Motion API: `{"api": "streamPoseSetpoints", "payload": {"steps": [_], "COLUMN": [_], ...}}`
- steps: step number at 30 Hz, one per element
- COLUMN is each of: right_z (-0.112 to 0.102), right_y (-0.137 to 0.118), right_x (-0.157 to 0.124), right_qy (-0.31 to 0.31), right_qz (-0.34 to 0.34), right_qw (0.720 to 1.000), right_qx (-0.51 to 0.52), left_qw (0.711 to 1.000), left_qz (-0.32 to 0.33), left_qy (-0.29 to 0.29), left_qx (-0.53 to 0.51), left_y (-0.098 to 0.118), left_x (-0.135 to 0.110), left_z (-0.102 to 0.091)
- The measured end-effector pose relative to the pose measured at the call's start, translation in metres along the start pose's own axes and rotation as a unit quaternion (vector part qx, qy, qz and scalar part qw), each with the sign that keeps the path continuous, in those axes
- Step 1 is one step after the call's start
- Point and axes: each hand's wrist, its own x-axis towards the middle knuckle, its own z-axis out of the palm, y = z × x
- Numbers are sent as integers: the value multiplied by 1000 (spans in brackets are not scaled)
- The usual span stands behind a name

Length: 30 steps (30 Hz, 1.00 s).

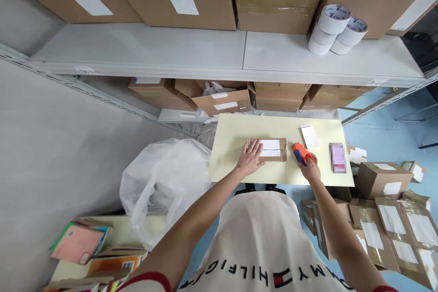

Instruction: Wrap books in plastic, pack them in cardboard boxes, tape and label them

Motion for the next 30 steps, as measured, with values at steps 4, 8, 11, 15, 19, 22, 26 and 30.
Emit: {"api": "streamPoseSetpoints", "payload": {"steps": [4, 8, 11, 15, 19, 22, 26, 30], "right_z": [0, -30, -60, -76, -68, -64, -66, -66], "right_y": [1, -10, -33, -85, -121, -126, -122, -120], "right_x": [5, 13, 16, 14, 13, 14, 15, 14], "right_qy": [-30, 25, 54, -35, -106, -112, -124, -124], "right_qz": [25, -28, -102, -184, -216, -231, -248, -250], "right_qw": [999, 997, 970, 943, 950, 953, 950, 949], "right_qx": [-10, 71, 214, 274, 200, 162, 147, 149], "left_qw": [1000, 1000, 1000, 999, 994, 975, 871, 645], "left_qz": [-4, -6, 4, 18, 17, -14, -161, -261], "left_qy": [-9, -6, 1, 18, 22, 33, 112, 56], "left_qx": [-1, -9, -19, -42, -105, -218, -450, -716], "left_y": [1, 4, 6, 8, 10, 11, 17, 22], "left_x": [0, -3, -11, -23, -28, -27, -16, 0], "left_z": [-2, -1, 2, 6, 1, -10, -23, -32]}}
